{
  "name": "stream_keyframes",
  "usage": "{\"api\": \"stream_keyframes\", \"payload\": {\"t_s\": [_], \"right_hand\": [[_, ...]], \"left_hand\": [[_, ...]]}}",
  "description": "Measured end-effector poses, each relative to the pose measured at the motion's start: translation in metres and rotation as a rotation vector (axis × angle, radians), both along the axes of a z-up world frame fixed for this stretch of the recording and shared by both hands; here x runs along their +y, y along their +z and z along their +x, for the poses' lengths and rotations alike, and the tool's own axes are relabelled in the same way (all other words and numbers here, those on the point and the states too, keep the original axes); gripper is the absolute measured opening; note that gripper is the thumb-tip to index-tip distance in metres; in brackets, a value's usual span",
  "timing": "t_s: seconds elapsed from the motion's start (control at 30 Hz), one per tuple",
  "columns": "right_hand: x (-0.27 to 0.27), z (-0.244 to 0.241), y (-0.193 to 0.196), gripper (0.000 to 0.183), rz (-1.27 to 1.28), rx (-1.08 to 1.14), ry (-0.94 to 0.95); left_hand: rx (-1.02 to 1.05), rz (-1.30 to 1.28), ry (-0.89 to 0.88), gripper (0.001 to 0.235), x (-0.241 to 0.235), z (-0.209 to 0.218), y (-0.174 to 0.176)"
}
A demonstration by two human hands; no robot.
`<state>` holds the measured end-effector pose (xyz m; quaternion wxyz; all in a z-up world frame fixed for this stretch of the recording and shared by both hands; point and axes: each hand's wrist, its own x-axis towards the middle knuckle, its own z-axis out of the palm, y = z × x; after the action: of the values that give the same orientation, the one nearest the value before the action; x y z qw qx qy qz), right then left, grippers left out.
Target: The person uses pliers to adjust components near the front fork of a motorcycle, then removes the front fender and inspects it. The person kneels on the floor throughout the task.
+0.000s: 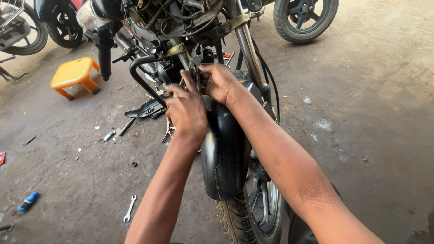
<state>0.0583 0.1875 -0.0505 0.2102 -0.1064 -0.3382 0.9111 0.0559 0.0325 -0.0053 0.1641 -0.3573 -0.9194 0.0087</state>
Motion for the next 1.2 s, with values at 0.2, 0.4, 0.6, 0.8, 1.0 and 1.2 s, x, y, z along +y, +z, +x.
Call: {"api": "stream_keyframes", "payload": {"t_s": [0.2,0.4,0.6,0.8,1.0,1.2], "right_hand": [[-0.003,0.000,0.003,0.025,0.106,-0.020,-0.005],[-0.006,0.007,0.013,0.022,0.122,-0.049,0.023],[-0.019,0.010,0.030,0.026,0.269,-0.147,0.067],[-0.015,0.013,0.023,0.020,0.259,0.011,0.146],[-0.011,0.004,0.017,0.014,0.150,-0.010,0.116],[-0.007,0.001,0.011,0.015,0.085,0.055,0.050]], "left_hand": [[0.287,0.145,-0.075,0.053,0.000,-0.012,-0.029],[-0.546,0.305,-0.267,0.022,-0.008,-0.057,-0.004],[-1.990,0.823,-0.308,0.026,-0.036,-0.071,-0.010],[-2.064,0.902,-0.399,0.033,-0.032,-0.052,-0.024],[-1.668,0.821,-0.299,0.046,-0.035,-0.030,0.003],[-0.568,0.381,-0.131,0.061,-0.036,0.005,0.015]]}}
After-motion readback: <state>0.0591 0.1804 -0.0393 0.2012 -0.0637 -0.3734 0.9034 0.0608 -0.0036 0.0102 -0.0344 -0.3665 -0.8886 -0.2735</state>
